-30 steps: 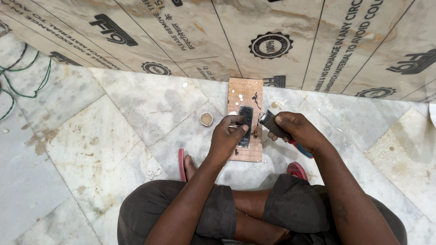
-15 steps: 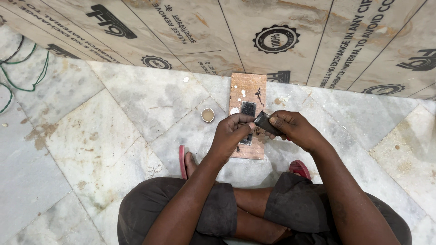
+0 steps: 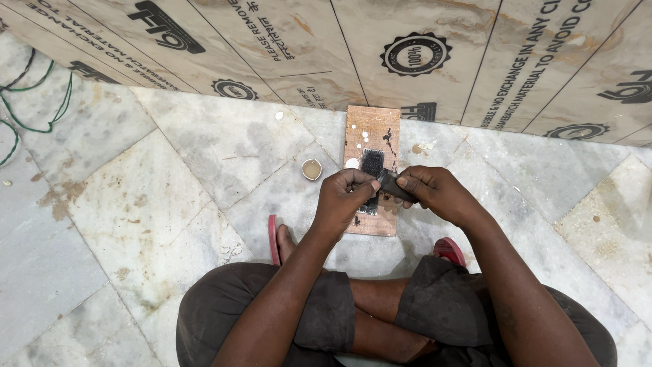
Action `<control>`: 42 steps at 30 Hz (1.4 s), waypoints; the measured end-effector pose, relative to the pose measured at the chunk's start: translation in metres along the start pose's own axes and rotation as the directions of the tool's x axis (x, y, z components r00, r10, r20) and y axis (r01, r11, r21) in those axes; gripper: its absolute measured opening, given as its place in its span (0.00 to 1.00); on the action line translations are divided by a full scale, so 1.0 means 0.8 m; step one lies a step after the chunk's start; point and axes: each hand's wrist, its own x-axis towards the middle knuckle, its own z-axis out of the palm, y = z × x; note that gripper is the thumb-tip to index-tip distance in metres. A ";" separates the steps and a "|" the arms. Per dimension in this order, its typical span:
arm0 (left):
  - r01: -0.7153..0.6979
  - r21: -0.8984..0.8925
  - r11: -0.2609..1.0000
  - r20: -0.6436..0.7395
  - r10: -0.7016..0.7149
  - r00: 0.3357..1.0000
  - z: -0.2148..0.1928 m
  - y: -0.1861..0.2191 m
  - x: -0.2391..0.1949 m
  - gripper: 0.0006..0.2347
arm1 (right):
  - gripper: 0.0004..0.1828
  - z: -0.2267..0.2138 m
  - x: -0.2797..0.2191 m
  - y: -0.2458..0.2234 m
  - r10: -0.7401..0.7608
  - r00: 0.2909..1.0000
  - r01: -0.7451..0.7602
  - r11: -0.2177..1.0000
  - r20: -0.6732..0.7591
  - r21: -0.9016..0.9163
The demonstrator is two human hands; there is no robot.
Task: The person sits on the floor and sharpens a metal tool blade using a rectangular sharpening stone. They repeatedly rub the blade against the stone and occasionally dip a finger into a small container of liquid to apply it to the surface.
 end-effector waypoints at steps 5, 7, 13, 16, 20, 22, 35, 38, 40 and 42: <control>-0.010 -0.001 1.000 -0.005 0.010 1.000 -0.001 -0.002 0.000 0.07 | 0.20 0.003 0.001 0.003 -0.046 0.998 0.046 0.999 0.044 -0.004; -0.013 -0.050 0.999 0.010 0.013 1.000 -0.002 -0.002 0.000 0.07 | 0.20 0.005 0.002 0.003 -0.033 0.998 0.034 0.999 0.055 -0.018; 0.016 -0.108 0.994 0.013 -0.014 1.000 -0.002 -0.002 0.003 0.07 | 0.18 0.014 -0.002 -0.001 -0.019 0.991 0.039 0.988 0.134 -0.151; -0.028 -0.031 0.999 -0.019 0.028 0.999 -0.006 0.001 0.007 0.07 | 0.18 0.019 0.001 0.001 -0.012 0.987 0.038 0.986 0.161 -0.161; -0.042 0.178 0.983 -0.085 0.058 0.995 -0.022 0.010 0.013 0.10 | 0.19 0.004 0.005 0.004 0.032 0.990 -0.016 0.993 0.139 -0.114; 0.074 0.388 0.919 -0.081 -0.046 0.996 -0.029 0.009 0.008 0.12 | 0.20 -0.004 0.003 0.005 0.027 0.990 -0.018 0.998 0.136 -0.065; 0.113 0.963 0.245 -0.077 -0.153 0.985 -0.052 -0.049 -0.016 0.20 | 0.20 -0.028 0.003 0.008 0.046 0.999 -0.045 0.999 0.013 -0.021; 0.119 0.947 0.298 -0.097 -0.088 0.991 -0.054 -0.064 -0.020 0.19 | 0.21 -0.028 0.004 0.010 0.026 1.000 -0.026 1.000 0.012 -0.011; 0.158 0.934 0.320 -0.132 -0.102 0.986 -0.055 -0.069 -0.020 0.19 | 0.20 -0.028 0.004 0.010 0.026 1.000 -0.026 1.000 0.002 -0.010; 0.166 0.929 0.330 -0.143 -0.092 0.985 -0.057 -0.071 -0.022 0.19 | 0.20 -0.029 0.005 0.009 0.044 0.999 -0.044 0.999 -0.008 -0.008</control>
